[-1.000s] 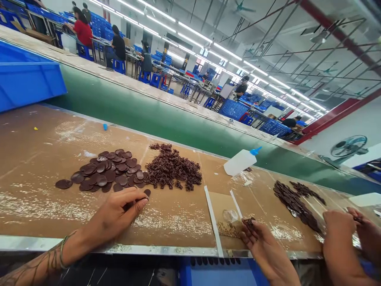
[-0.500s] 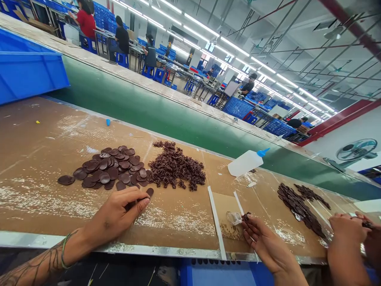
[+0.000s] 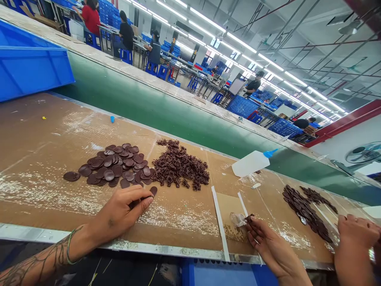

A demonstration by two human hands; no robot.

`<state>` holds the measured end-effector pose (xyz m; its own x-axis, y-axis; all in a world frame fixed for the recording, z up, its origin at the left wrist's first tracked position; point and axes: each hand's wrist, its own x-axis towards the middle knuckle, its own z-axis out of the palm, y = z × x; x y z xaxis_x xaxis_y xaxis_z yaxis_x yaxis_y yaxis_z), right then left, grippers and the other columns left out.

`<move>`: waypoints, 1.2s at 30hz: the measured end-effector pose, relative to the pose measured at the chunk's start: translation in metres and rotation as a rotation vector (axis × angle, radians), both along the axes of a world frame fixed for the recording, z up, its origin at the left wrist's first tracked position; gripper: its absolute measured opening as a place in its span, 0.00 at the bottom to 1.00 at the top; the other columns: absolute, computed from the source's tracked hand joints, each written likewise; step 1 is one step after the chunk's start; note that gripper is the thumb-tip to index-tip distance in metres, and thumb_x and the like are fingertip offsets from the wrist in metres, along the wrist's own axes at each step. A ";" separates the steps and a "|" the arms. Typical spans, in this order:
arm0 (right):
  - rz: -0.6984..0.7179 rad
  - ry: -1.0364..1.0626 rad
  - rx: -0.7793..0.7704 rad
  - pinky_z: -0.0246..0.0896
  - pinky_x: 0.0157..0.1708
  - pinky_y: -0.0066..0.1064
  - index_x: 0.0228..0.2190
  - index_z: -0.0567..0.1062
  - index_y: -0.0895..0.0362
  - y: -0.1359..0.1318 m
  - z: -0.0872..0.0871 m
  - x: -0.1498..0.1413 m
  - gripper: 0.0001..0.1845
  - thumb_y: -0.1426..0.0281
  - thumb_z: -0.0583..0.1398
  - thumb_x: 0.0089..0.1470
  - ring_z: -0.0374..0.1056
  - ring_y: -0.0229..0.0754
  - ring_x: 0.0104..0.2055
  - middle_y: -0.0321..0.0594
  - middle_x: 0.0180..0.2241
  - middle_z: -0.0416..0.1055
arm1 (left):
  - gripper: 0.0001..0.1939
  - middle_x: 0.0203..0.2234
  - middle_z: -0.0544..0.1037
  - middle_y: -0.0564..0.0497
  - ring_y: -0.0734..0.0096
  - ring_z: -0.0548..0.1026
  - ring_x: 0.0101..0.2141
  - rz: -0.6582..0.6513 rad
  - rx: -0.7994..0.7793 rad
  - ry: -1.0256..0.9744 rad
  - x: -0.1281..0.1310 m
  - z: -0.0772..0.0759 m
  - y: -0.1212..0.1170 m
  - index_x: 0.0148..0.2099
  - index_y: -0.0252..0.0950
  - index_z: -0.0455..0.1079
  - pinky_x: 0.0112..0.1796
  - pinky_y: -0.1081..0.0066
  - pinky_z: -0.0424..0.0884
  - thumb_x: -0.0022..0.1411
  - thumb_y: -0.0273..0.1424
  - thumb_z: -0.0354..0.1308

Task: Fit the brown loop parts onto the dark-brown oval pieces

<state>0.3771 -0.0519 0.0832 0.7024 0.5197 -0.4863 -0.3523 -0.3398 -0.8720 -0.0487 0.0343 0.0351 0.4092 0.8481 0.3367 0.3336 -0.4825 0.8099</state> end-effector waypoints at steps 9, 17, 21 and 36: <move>0.078 -0.072 0.034 0.78 0.30 0.36 0.38 0.80 0.52 0.001 -0.002 -0.003 0.23 0.60 0.76 0.40 0.79 0.52 0.35 0.42 0.32 0.80 | 0.13 0.32 0.78 0.51 0.67 0.76 0.33 0.013 -0.020 -0.002 0.001 -0.004 0.000 0.46 0.38 0.80 0.35 0.70 0.69 0.76 0.36 0.55; 0.023 -0.004 -0.001 0.74 0.26 0.24 0.31 0.81 0.58 -0.002 -0.004 0.006 0.13 0.72 0.75 0.41 0.77 0.41 0.31 0.41 0.30 0.80 | 0.13 0.31 0.77 0.52 0.68 0.75 0.32 0.015 -0.022 0.002 0.001 -0.001 -0.001 0.45 0.38 0.80 0.35 0.70 0.68 0.76 0.35 0.55; 0.019 0.020 0.013 0.74 0.28 0.22 0.33 0.83 0.60 -0.005 -0.013 0.014 0.13 0.72 0.75 0.42 0.77 0.39 0.33 0.41 0.32 0.81 | 0.13 0.31 0.77 0.52 0.68 0.75 0.32 0.018 -0.035 0.004 0.001 0.000 -0.001 0.46 0.39 0.80 0.35 0.71 0.67 0.76 0.36 0.55; 0.006 -0.071 0.163 0.78 0.39 0.25 0.28 0.85 0.52 -0.032 -0.011 -0.012 0.14 0.62 0.77 0.36 0.76 0.46 0.47 0.40 0.38 0.83 | 0.12 0.33 0.75 0.52 0.69 0.73 0.34 0.025 -0.112 -0.144 0.003 0.005 -0.006 0.44 0.40 0.82 0.35 0.70 0.68 0.74 0.36 0.57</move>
